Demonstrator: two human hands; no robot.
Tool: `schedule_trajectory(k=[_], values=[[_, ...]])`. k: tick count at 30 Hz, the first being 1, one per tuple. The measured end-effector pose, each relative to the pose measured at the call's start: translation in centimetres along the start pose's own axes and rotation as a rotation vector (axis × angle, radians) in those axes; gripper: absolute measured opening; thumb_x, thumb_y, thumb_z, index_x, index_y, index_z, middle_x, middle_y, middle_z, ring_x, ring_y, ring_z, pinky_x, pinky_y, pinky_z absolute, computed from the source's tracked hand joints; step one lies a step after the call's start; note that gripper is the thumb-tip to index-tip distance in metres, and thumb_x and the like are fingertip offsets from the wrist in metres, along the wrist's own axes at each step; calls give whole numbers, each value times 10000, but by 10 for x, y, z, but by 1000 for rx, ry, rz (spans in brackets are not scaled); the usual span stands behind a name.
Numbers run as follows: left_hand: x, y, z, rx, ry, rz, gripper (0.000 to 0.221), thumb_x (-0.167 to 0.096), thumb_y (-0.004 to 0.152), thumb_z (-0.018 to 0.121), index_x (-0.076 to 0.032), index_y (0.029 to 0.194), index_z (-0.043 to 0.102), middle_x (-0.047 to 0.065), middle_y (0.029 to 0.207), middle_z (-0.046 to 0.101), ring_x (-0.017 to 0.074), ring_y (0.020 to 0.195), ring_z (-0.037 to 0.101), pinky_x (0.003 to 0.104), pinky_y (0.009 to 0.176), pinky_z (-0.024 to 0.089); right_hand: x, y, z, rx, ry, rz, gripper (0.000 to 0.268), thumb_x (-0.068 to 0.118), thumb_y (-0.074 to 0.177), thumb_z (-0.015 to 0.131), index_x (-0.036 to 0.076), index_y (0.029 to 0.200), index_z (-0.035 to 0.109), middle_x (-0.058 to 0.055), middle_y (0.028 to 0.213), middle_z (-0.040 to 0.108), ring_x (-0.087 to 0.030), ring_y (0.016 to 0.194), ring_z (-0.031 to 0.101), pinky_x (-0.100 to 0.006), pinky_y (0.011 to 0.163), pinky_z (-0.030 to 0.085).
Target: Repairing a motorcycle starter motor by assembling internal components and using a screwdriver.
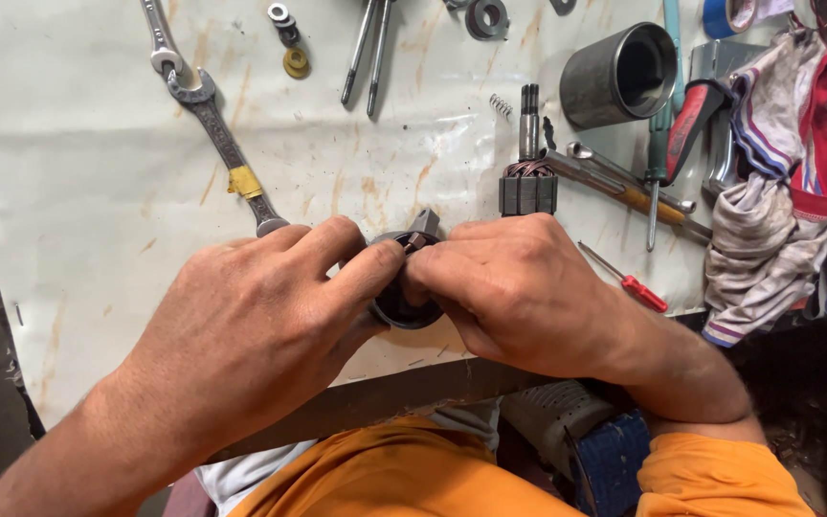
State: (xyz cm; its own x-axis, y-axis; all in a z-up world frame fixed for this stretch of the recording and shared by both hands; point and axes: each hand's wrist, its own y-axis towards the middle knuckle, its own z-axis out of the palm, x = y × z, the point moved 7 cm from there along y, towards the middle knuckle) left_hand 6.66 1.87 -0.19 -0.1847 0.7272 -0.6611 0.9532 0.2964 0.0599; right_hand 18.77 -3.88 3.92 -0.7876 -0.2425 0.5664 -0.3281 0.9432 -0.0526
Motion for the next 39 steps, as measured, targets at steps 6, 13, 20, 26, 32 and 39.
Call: schedule_trajectory(k=[6, 13, 20, 26, 32, 39], values=[[0, 0, 1, 4, -6, -2, 412, -245, 851, 753, -58, 1204, 653, 59, 864, 628, 216, 667, 668, 376, 483, 514, 3, -2, 0, -37, 5, 24, 163, 58, 848, 773, 38, 975, 673, -83, 711, 636, -267, 639, 661, -399, 555, 507], [-2, 0, -2, -15, 4, 5, 374, -237, 858, 743, -72, 1183, 660, 55, 875, 627, 224, 680, 667, 386, 505, 514, 6, -3, -2, -62, -8, 13, 152, 48, 847, 765, 49, 971, 676, -82, 701, 619, -267, 639, 650, -402, 557, 497], [-2, -1, -2, -23, 11, 9, 399, -248, 856, 744, -76, 1206, 659, 57, 879, 628, 231, 689, 674, 389, 507, 519, 9, -3, -1, -26, -45, -47, 156, 15, 826, 746, 46, 960, 673, -78, 742, 661, -258, 660, 675, -400, 578, 522], [-4, -1, -1, -16, 10, 24, 386, -259, 855, 748, -78, 1183, 655, 59, 878, 628, 229, 671, 674, 386, 501, 523, -1, -2, -1, 53, 227, 130, 132, 15, 889, 733, 28, 1014, 692, -105, 874, 744, -252, 792, 764, -337, 666, 596], [-2, -1, 2, 4, -1, 11, 380, -264, 868, 750, -73, 1181, 654, 61, 864, 629, 220, 649, 668, 380, 487, 520, -12, -4, 4, 86, 398, 282, 181, -4, 875, 722, 14, 1053, 700, -105, 950, 788, -182, 867, 818, -274, 726, 654], [-13, 6, -8, -1, 40, 8, 410, -266, 785, 786, -59, 1118, 668, 67, 811, 638, 223, 613, 679, 380, 466, 535, -19, -4, 5, 200, 477, 352, 207, 34, 850, 747, 22, 1052, 699, -67, 932, 806, -161, 814, 816, -275, 689, 627]])
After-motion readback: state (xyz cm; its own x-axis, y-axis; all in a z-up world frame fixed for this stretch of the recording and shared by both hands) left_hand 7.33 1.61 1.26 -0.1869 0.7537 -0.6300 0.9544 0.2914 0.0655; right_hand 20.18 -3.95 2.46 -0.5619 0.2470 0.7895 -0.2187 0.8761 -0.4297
